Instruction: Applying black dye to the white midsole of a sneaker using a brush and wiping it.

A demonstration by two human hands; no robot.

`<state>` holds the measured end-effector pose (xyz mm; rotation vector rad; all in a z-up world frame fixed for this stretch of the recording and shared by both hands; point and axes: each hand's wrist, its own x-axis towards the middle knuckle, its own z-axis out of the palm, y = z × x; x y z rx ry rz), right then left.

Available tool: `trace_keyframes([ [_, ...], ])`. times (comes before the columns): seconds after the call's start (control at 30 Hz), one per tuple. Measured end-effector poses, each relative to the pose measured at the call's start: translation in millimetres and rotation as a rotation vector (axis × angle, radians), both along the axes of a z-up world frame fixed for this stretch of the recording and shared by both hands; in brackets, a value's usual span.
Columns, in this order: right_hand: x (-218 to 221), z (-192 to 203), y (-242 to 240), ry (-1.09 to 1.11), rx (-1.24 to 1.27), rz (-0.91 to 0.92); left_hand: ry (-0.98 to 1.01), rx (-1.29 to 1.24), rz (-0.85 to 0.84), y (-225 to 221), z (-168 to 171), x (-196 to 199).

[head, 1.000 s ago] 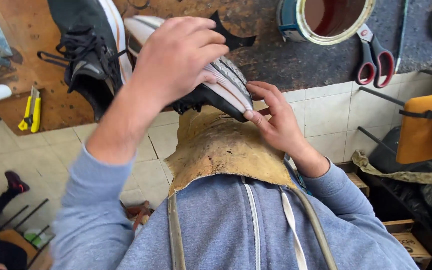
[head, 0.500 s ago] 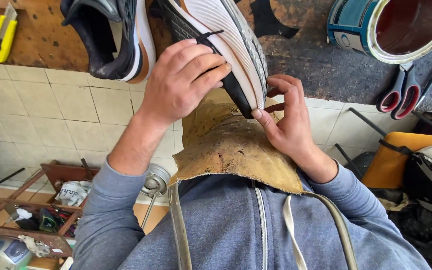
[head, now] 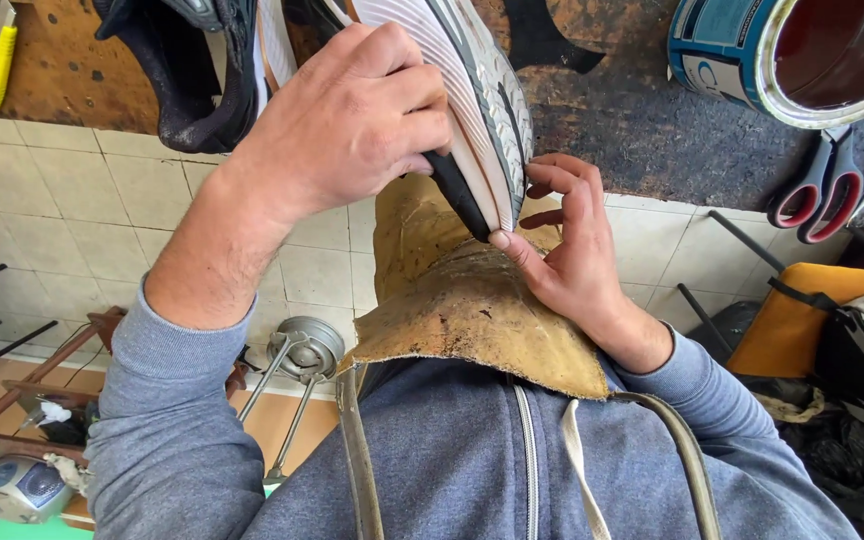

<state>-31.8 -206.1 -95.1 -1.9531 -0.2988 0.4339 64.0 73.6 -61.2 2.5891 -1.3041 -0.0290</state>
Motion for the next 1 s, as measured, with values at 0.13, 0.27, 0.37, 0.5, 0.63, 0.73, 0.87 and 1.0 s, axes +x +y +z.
trace_keyframes([
  [0.13, 0, -1, 3, 0.042, 0.039, -0.045, -0.004, -0.138, -0.048, -4, 6, 3],
  [0.27, 1, -1, 5, 0.054, 0.056, -0.016, -0.078, -0.046, -0.063, -2, 16, 5],
  [0.37, 0, -5, 8, 0.066, 0.078, 0.04, -0.219, 0.028, -0.069, 2, 25, 3],
  [0.5, 4, -7, 13, 0.002, 0.0, 0.173, -0.294, 0.047, -0.052, 10, 33, -10],
  [0.63, 11, -8, 16, 0.007, -0.006, 0.328, -0.284, 0.001, 0.161, 21, 16, -46],
  [0.73, 13, -15, 20, -0.047, 0.069, 0.324, -0.049, -0.287, 0.548, 19, -49, -98],
  [0.87, 19, -17, 28, -0.02, 0.121, 0.415, 0.03, -0.44, 0.922, -26, -18, -102],
  [1.0, 21, -30, 25, -0.207, 0.064, 0.492, 0.014, -0.44, 1.123, -37, -11, -102],
])
